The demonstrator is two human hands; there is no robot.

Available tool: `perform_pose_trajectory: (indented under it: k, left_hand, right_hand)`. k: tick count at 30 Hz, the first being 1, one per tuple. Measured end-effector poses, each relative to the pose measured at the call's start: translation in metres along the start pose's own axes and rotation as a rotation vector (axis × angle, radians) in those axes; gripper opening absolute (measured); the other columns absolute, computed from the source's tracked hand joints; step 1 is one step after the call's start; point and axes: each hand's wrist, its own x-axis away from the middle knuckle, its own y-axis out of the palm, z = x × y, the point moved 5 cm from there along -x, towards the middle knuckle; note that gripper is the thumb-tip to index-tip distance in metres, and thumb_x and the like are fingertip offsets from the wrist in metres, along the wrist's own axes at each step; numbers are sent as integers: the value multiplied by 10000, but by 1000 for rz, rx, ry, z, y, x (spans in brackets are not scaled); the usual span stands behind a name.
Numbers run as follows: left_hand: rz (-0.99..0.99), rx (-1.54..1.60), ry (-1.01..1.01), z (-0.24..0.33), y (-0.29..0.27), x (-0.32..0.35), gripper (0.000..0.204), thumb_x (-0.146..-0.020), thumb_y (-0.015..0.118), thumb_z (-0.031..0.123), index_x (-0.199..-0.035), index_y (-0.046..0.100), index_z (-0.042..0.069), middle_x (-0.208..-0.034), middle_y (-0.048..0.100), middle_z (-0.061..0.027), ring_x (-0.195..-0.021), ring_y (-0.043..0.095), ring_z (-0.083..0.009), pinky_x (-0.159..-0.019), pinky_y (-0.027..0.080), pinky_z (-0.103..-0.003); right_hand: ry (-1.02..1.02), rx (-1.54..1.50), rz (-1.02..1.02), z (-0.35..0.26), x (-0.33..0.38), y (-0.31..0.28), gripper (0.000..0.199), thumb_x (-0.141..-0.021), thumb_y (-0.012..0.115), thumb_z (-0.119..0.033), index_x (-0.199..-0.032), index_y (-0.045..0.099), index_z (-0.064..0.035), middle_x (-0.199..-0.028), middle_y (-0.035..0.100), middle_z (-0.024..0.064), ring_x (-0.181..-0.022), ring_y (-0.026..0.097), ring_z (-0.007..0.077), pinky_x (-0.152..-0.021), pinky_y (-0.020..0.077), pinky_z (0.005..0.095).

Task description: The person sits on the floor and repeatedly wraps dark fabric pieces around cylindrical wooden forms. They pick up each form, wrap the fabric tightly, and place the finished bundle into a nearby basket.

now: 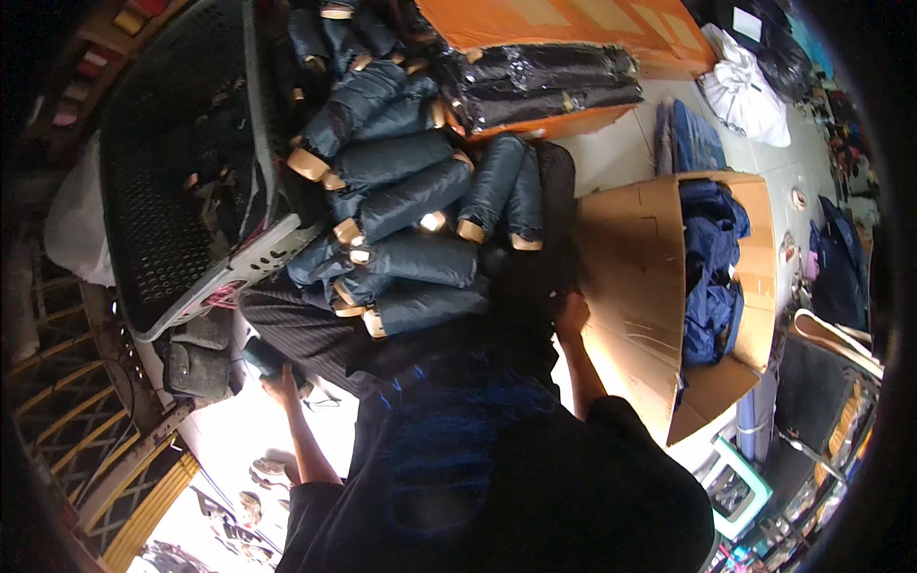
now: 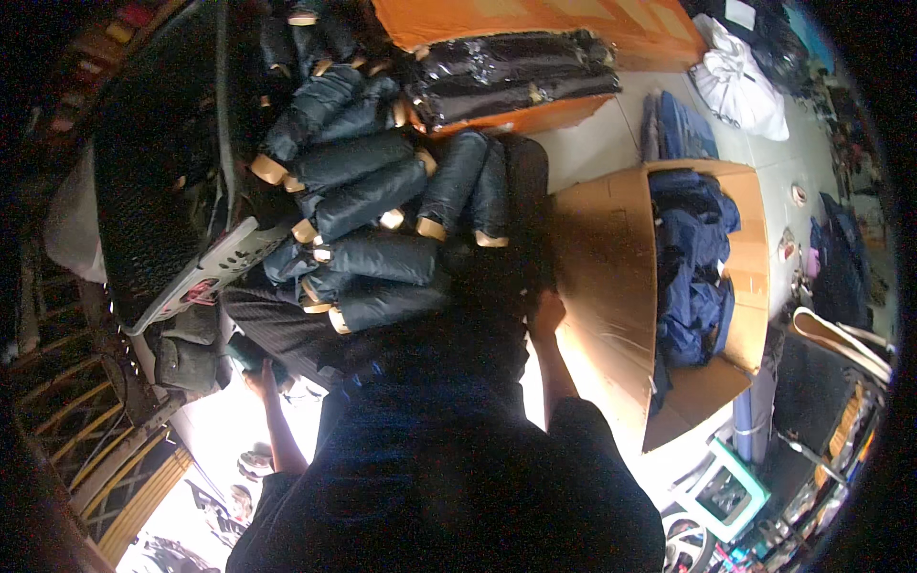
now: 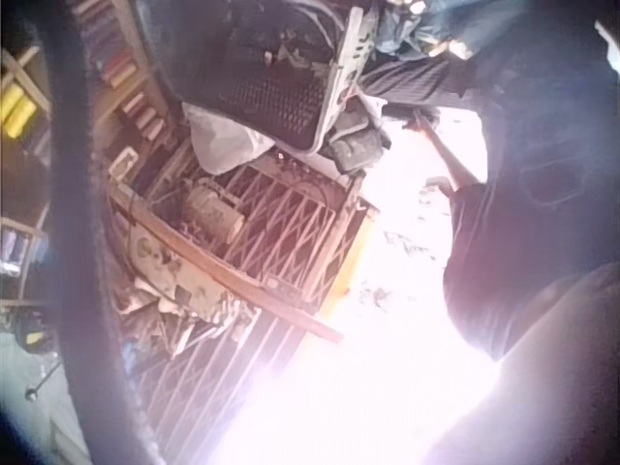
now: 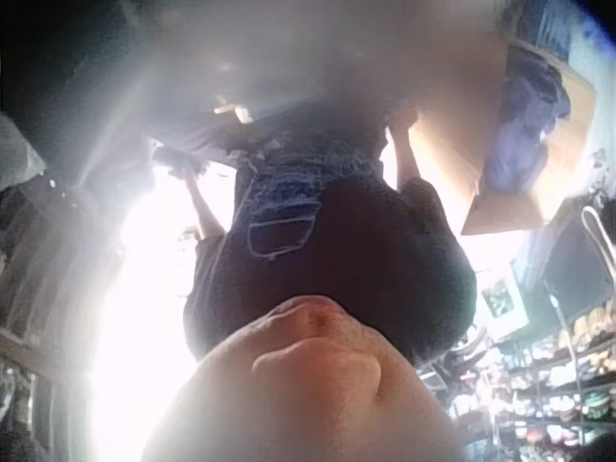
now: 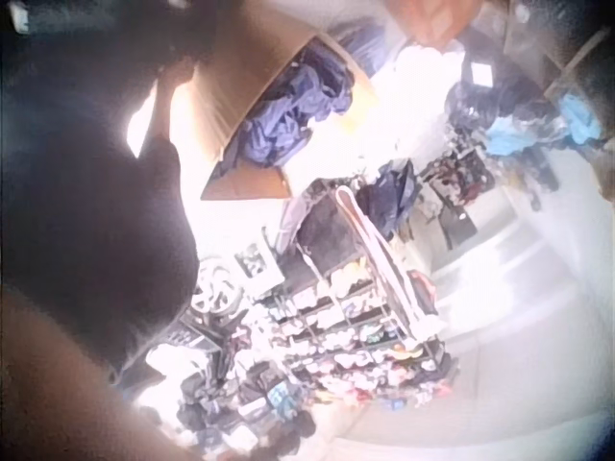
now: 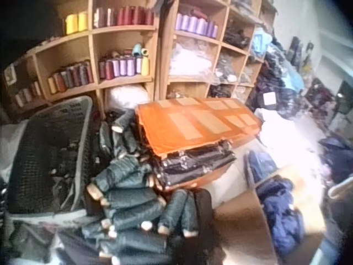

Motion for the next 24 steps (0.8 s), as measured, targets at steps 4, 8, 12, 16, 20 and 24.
perform_pose_trajectory:
  k: [4,8,12,16,20,24]
  left_hand:
    - [30,283,5,84,-24,28,543,-743,722,271,-1135,496,-31,-1034,524,-236,-1052,495,-384,-895,400,-486]
    - [325,278,441,179,-105,75,369,-823,651,235,-1094,552,4,-1024,524,-170,-895,548,-283,-764,464,-399]
    - [-147,766,827,303,-174,153,419,-757,676,97,-1147,546,19,-1199,487,-180,-1049,530,-276,-821,476,-347]
    - [-306,918,1187,394,-217,194,584,-646,741,26,-1191,531,24,-1326,436,-206,-1185,479,-354,-924,448,-411]
    - [-290,792,1235,374,-208,180,237,-675,703,-55,-901,650,-9,-921,633,-130,-843,623,-275,-735,495,-339]
    - [79,726,980,347,-209,172,151,-718,682,-61,-854,642,-8,-786,594,-117,-668,587,-247,-603,468,-311]
  right_hand:
    - [192,-32,303,-5,18,-72,124,-758,603,-142,-872,610,-93,-698,637,142,-689,633,354,-589,512,436]
    - [-31,-412,419,-89,11,-176,51,-802,591,-41,-848,587,-20,-807,608,144,-701,610,268,-626,482,360]
    - [-488,-610,205,-200,-6,-237,74,-794,602,14,-866,585,13,-891,575,132,-777,591,235,-702,462,314]
    - [-948,-668,-219,-294,-11,-243,112,-777,628,12,-887,606,13,-895,561,125,-806,585,243,-728,465,319]
    - [-1144,-738,-309,-344,-28,-236,116,-795,627,-26,-911,616,-19,-851,578,88,-778,587,205,-690,472,296]
    - [-423,-597,-233,-375,-125,-214,510,-867,567,-407,-1161,514,7,-813,607,86,-693,623,191,-607,498,340]
